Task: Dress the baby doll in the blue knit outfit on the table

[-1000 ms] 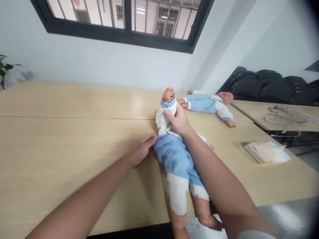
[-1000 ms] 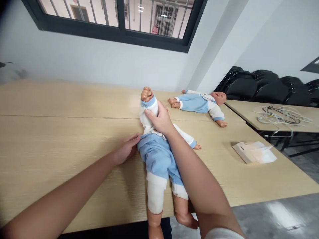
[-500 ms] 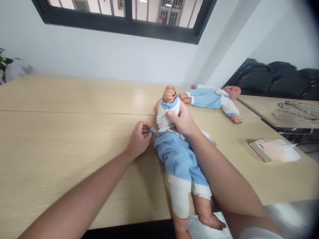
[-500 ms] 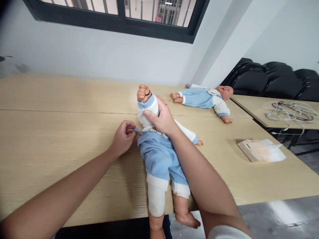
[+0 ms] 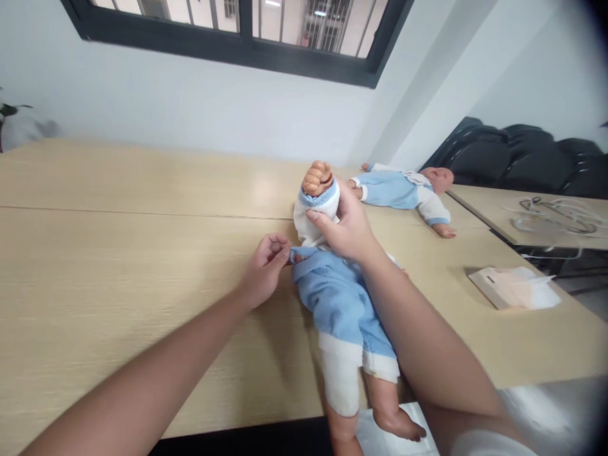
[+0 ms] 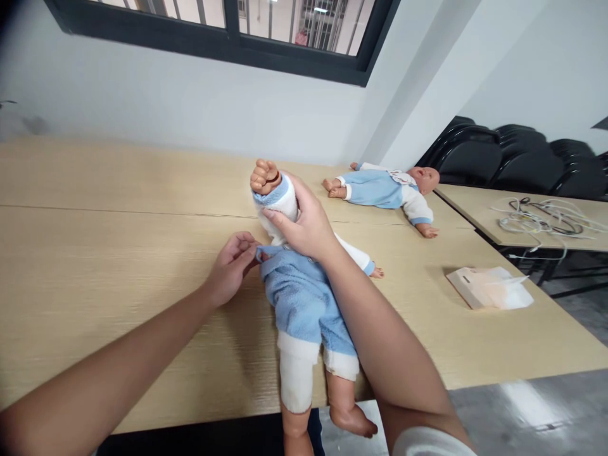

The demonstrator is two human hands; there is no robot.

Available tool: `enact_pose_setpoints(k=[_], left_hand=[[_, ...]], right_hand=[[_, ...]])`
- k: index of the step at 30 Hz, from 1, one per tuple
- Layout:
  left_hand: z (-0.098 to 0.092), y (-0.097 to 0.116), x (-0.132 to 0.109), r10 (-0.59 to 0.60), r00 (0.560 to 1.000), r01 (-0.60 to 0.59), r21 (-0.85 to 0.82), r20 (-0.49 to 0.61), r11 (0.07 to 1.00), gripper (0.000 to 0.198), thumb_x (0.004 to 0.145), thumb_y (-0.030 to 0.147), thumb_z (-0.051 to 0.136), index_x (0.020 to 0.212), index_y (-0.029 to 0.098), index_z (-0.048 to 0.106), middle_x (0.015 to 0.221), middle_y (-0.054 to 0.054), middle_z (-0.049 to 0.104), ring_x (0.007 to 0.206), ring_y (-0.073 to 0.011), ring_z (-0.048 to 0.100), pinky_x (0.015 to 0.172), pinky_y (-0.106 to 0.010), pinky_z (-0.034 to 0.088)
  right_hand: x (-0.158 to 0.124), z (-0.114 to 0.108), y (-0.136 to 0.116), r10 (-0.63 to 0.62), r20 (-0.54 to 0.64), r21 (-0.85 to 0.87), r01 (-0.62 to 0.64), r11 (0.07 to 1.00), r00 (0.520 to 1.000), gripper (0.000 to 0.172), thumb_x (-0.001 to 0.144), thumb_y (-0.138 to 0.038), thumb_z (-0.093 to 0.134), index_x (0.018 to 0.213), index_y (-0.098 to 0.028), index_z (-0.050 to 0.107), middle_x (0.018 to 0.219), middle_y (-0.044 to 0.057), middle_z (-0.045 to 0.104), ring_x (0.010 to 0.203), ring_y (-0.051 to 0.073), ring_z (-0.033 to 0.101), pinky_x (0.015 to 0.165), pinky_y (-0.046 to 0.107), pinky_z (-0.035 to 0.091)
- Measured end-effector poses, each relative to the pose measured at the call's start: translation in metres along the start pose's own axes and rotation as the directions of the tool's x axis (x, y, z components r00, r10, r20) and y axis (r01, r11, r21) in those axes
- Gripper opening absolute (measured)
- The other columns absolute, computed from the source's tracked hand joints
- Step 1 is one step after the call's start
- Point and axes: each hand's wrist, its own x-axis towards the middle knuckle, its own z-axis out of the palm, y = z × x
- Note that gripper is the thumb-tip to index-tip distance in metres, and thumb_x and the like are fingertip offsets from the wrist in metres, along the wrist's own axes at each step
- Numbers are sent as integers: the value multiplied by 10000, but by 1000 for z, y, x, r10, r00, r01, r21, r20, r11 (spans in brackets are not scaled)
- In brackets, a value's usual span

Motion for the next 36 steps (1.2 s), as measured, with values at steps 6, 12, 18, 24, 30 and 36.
enact_pose_setpoints(k=[6,12,18,24,30,36], left_hand=[[-10,-4,7,-188,976,193,-38,113,980,251,882,345,715,1019,218,547,822,38,584,732,-111,560,678,-229,453],[-16,-14,9,-17,999,-2,466,36,885,245,837,157,676,1056,203,578,922,-5,622,803,-138,599,713,-258,499],[-20,2,10,342,938,-274,744,65,610,176,856,129,671,1001,219,630,950,-3,662,730,-113,635,678,-241,549],[-19,21,3,620,720,-579,762,311,290,136,914,152,645,1011,237,687,950,-18,750,849,-145,708,810,-268,591],[-20,23,-4,683,658,-652,694,317,307,237,871,127,701,1056,274,715,1007,-29,786,916,-178,742,855,-296,588],[-24,26,0,728,646,-603,738,229,303,227,875,115,680,1052,256,700,977,-28,770,797,-152,705,770,-281,578]], right_hand=[[2,-1,3,-7,24,-6,7,1000,1000,695,906,-656,637,1427,-207,534,1413,122,621,1363,373,537,1185,604,401],[3,-1,2,-30,25,-3,30,1000,999,706,906,-662,634,1438,-212,526,1445,123,607,1393,383,522,1208,630,372],[3,-3,9,-107,-35,-71,105,992,994,729,923,-595,631,1531,-250,425,1569,116,498,1487,368,430,1257,612,301],[4,-11,-13,-106,140,-223,136,965,984,583,904,-275,583,1483,-296,516,1428,101,588,1364,346,524,1176,591,403],[3,-16,-35,12,420,-394,170,903,908,552,839,-50,540,1314,-299,671,1285,115,635,1257,347,540,1100,570,403],[-1,-23,-40,24,554,-379,227,897,832,488,857,-1,482,1159,-300,721,1136,95,651,1172,297,531,1012,474,405]])
